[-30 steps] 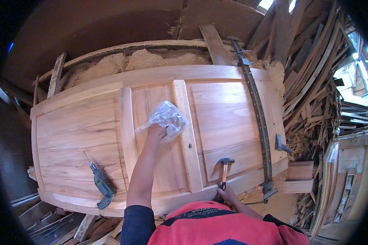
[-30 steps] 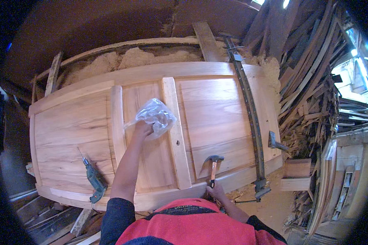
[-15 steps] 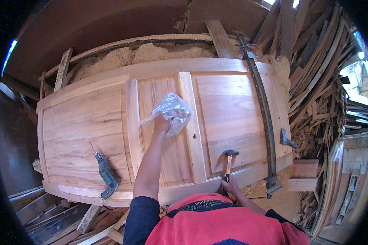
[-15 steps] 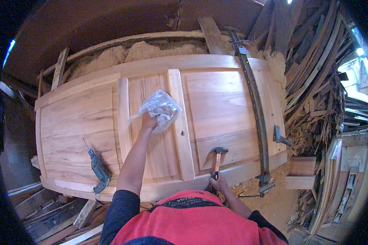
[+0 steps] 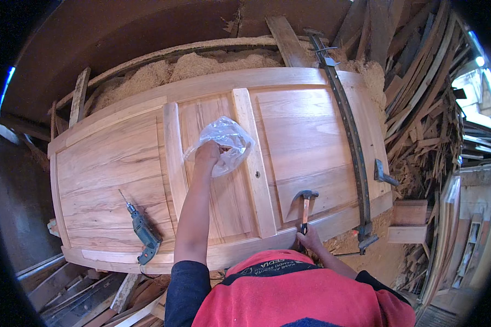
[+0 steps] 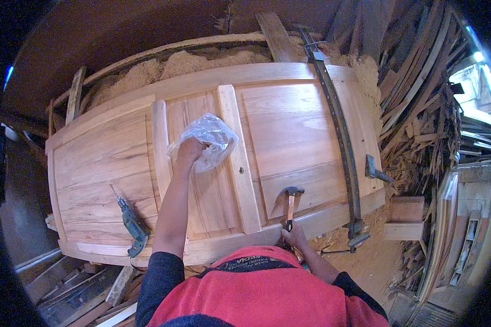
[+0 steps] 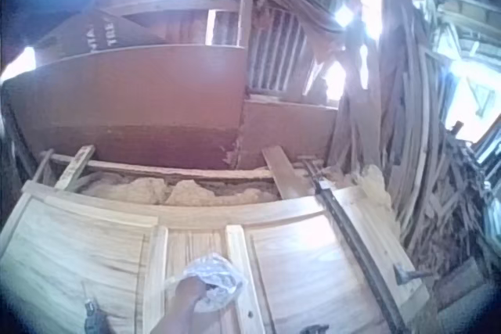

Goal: The person assembles a wooden door panel by hammering wooden pegs into the frame and tightening a large metal clamp to secure the joints.

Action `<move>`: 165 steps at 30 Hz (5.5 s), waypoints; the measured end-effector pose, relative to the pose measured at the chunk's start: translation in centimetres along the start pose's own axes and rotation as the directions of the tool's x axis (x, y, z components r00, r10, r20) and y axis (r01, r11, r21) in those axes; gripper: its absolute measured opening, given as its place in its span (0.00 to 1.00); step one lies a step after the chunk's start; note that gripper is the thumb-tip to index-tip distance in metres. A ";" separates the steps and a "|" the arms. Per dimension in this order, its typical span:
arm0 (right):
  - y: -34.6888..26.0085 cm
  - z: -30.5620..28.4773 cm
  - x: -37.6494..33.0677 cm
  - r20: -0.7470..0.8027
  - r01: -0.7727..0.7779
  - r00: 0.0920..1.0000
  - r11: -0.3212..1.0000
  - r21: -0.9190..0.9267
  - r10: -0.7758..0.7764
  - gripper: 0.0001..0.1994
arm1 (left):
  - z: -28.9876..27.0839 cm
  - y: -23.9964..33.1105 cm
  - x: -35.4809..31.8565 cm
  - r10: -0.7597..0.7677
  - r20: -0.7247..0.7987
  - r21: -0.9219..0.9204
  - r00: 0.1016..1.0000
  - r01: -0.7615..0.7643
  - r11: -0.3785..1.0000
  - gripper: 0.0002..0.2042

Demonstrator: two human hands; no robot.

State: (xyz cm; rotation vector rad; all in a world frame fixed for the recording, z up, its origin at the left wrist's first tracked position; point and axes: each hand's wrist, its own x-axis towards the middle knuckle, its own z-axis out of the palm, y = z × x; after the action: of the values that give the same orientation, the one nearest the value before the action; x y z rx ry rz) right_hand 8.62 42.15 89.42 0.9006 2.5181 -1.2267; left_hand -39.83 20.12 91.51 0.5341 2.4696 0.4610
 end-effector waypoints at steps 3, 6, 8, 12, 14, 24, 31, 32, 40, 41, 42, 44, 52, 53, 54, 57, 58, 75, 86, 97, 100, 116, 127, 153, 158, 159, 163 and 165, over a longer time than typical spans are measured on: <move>0.6 0.3 0.2 0.009 -0.060 0.998 0.998 0.032 0.060 0.09 | -2.1 1.2 -1.8 0.039 -0.216 -0.402 0.976 -0.125 0.907 0.16; 0.9 0.4 0.1 0.040 -0.093 0.995 0.994 0.059 0.091 0.09 | -4.4 2.4 -4.0 0.015 -0.141 -0.118 0.990 -0.032 0.993 0.15; 0.9 0.4 0.1 0.090 -0.183 0.981 0.977 0.105 0.174 0.09 | -6.1 2.9 -5.0 0.020 -0.004 -0.065 1.000 -0.020 0.998 0.15; 0.8 0.5 0.2 0.040 -0.106 0.994 0.983 0.149 0.101 0.09 | -7.9 2.6 -7.8 0.154 -0.080 -0.153 0.985 -0.165 0.974 0.18; 1.1 0.5 0.3 0.028 -0.074 0.997 0.993 0.097 0.071 0.09 | -8.3 1.5 -10.1 0.314 -0.108 -0.403 0.943 -0.330 0.854 0.15; 0.9 0.4 0.4 0.035 -0.063 0.997 0.997 0.044 0.061 0.12 | -1.9 4.0 -17.5 0.107 -0.101 -0.911 0.989 -0.048 -0.410 0.17; 0.6 0.2 0.3 0.061 -0.094 0.994 0.985 0.146 0.086 0.11 | 2.1 6.2 -20.1 0.023 0.092 -0.840 0.995 0.090 -0.535 0.17; 0.7 0.2 0.3 0.061 -0.066 0.997 0.986 0.156 0.057 0.11 | 3.1 5.9 -20.3 0.046 0.048 -0.841 0.998 0.066 -0.538 0.16; 0.9 0.2 0.3 -0.061 -0.007 0.998 1.000 -0.016 0.006 0.13 | 12.7 1.5 -23.0 -0.306 0.063 -0.873 0.950 0.201 0.445 0.12; 0.7 0.0 0.4 -0.015 -0.038 0.999 0.999 0.013 0.038 0.13 | 13.6 0.9 -23.5 -0.296 0.013 -0.908 0.955 0.135 0.396 0.12; 0.4 -0.2 0.2 0.043 -0.077 0.996 0.996 0.041 0.075 0.14 | 14.3 0.3 -24.0 -0.338 0.013 -0.912 0.941 0.150 0.381 0.13; -0.1 -0.5 0.1 0.076 -0.112 0.991 0.992 0.057 0.108 0.15 | 15.5 -0.9 -24.1 -0.358 -0.004 -0.925 0.934 0.132 0.356 0.14; -0.7 -0.6 -0.5 -0.054 0.051 0.997 0.995 0.085 -0.047 0.13 | 17.8 -3.0 -21.0 -0.331 -0.312 -0.785 0.890 -0.045 0.618 0.16; -0.5 -0.6 -0.4 -0.050 0.069 0.997 0.994 0.085 -0.065 0.13 | 17.9 -2.9 -20.8 -0.303 -0.349 -0.754 0.887 -0.073 0.653 0.16; -0.3 -0.6 -0.4 -0.045 0.085 0.996 0.993 0.084 -0.082 0.14 | 17.8 -2.8 -20.8 -0.292 -0.377 -0.729 0.879 -0.087 0.679 0.16; 0.4 -0.3 -0.2 -0.033 0.078 0.997 0.992 0.096 -0.075 0.13 | 17.7 -2.2 -20.7 -0.247 -0.411 -0.665 0.878 -0.104 0.739 0.15; 0.8 -0.1 -0.1 0.000 0.019 1.000 0.995 0.103 -0.019 0.13 | 17.8 -1.9 -20.6 -0.233 -0.407 -0.685 0.883 -0.126 0.718 0.15; 0.7 0.9 -1.2 -0.073 -0.094 0.992 0.988 0.126 0.104 0.12 | 19.6 2.0 -26.1 -0.127 -0.271 -0.808 0.954 -0.154 0.569 0.10; 3.2 -2.3 -3.5 -0.277 -0.133 0.948 0.985 0.109 0.159 0.16 | 20.7 5.1 -28.2 -0.118 -0.235 -0.773 0.965 -0.112 0.625 0.08; 11.3 -10.5 -17.2 -0.404 0.112 0.913 0.927 0.359 0.046 0.11 | 26.3 18.2 -23.8 -0.043 -0.100 -0.755 0.994 -0.048 0.654 0.11; 13.7 -11.7 -20.8 -0.369 0.018 0.921 0.934 0.356 0.123 0.13 | 26.4 22.8 -20.3 -0.032 -0.069 -0.862 0.997 -0.043 0.505 0.12; 19.4 -11.7 -27.3 -0.444 -0.095 0.851 0.913 0.396 0.281 0.14 | 28.2 24.1 -17.3 -0.059 -0.461 -0.416 0.885 -0.157 0.896 0.15; 16.8 -17.8 -21.8 -0.394 -0.210 0.847 0.905 0.371 0.358 0.13 | 24.9 25.8 -14.2 0.033 -0.375 -0.226 0.926 -0.126 0.966 0.12; 14.4 -27.8 -19.3 -0.566 0.046 0.673 0.737 0.675 0.476 0.12 | 35.5 53.4 -16.2 0.572 -0.177 -0.679 0.801 -0.520 0.518 0.09; 17.6 -27.6 -22.7 -0.539 -0.045 0.663 0.745 0.665 0.520 0.13 | 39.7 56.9 -15.4 0.646 -0.273 -0.401 0.713 -0.695 0.597 0.08; 18.1 -27.6 -23.1 -0.548 -0.038 0.665 0.756 0.653 0.507 0.14 | 40.5 56.9 -15.1 0.638 -0.225 -0.384 0.736 -0.669 0.636 0.08; 20.1 -28.3 -24.1 -0.572 -0.048 0.685 0.812 0.582 0.451 0.15 | 42.9 56.3 -14.6 0.709 -0.353 -0.074 0.610 -0.774 0.629 0.10; 20.8 -28.7 -24.3 -0.629 -0.066 0.689 0.895 0.442 0.361 0.15 | 43.6 55.9 -14.4 0.702 -0.337 -0.074 0.627 -0.761 0.644 0.11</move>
State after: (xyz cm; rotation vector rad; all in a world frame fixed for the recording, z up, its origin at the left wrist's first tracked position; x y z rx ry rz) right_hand 42.85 63.35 104.53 2.0584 2.5588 -1.5454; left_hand 11.96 70.46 88.06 1.5043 2.2994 1.1844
